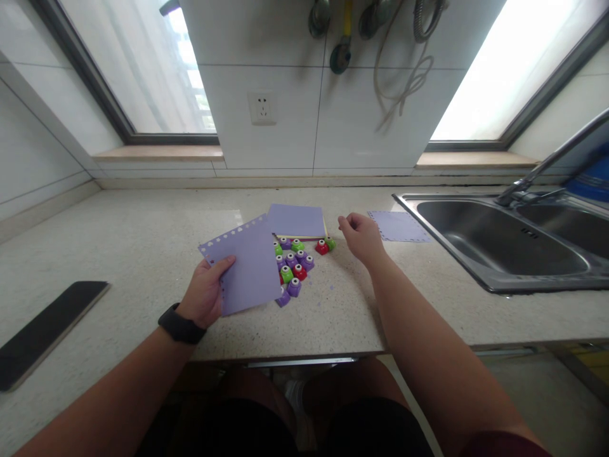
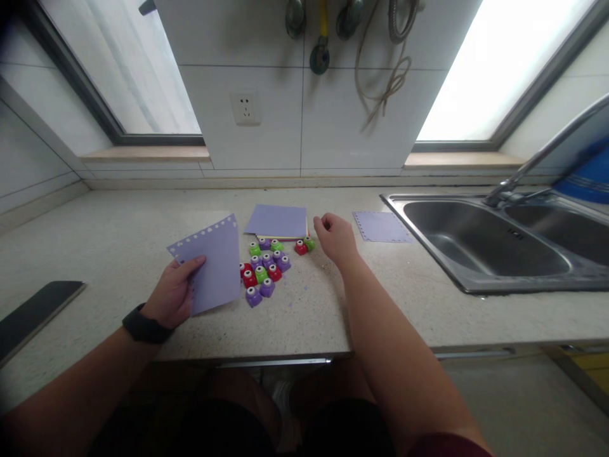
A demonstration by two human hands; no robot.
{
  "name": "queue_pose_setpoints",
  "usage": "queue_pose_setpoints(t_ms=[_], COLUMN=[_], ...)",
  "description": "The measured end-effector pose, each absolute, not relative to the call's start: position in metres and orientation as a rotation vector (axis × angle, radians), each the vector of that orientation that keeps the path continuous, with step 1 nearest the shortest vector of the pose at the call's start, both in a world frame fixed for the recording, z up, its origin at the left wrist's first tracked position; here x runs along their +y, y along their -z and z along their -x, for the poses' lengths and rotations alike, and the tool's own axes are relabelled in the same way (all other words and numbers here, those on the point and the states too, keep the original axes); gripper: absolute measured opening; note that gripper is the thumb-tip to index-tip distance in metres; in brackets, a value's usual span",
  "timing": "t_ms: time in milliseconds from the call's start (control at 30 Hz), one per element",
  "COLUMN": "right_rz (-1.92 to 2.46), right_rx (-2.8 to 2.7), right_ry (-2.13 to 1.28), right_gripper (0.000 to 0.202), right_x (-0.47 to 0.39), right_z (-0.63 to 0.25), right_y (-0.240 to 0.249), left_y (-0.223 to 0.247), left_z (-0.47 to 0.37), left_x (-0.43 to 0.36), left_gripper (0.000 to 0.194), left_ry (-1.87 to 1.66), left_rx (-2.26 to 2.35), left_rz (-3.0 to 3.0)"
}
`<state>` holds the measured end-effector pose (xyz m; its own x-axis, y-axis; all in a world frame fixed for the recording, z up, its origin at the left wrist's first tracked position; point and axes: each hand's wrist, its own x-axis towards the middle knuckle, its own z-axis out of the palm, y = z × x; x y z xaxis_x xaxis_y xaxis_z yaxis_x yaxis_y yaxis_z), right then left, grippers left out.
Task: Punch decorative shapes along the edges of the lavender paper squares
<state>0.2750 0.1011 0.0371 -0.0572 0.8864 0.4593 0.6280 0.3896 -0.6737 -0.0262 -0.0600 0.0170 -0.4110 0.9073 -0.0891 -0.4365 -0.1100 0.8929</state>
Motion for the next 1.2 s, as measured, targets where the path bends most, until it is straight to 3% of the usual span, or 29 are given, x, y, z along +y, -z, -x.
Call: queue_pose_setpoints(t_ms=[300, 567, 1200], right_rz=[1.271, 1.003, 1.108], right_rx=[-1.837, -2.307, -2.631], right_ry=[-0.409, -0.644, -0.647], right_gripper=[0.031, 0.023, 0.021], right_x=[0.099, 0.077, 0.069], right_z=[-0.272, -0.263, -0.257], right_y=[-0.036, -0.045, -0.048], left_y=[-0.017, -0.02, -0.016], left_z=[0.026, 0.024, 0.025], left_x=[-0.06, -0.061, -0.061], left_gripper=[0.052, 0.045, 0.044], left_ry=[-1.715, -1.699, -1.662], left_rx=[1.155, 1.152, 1.126], left_rz=[-0.624, -0.603, -0.626])
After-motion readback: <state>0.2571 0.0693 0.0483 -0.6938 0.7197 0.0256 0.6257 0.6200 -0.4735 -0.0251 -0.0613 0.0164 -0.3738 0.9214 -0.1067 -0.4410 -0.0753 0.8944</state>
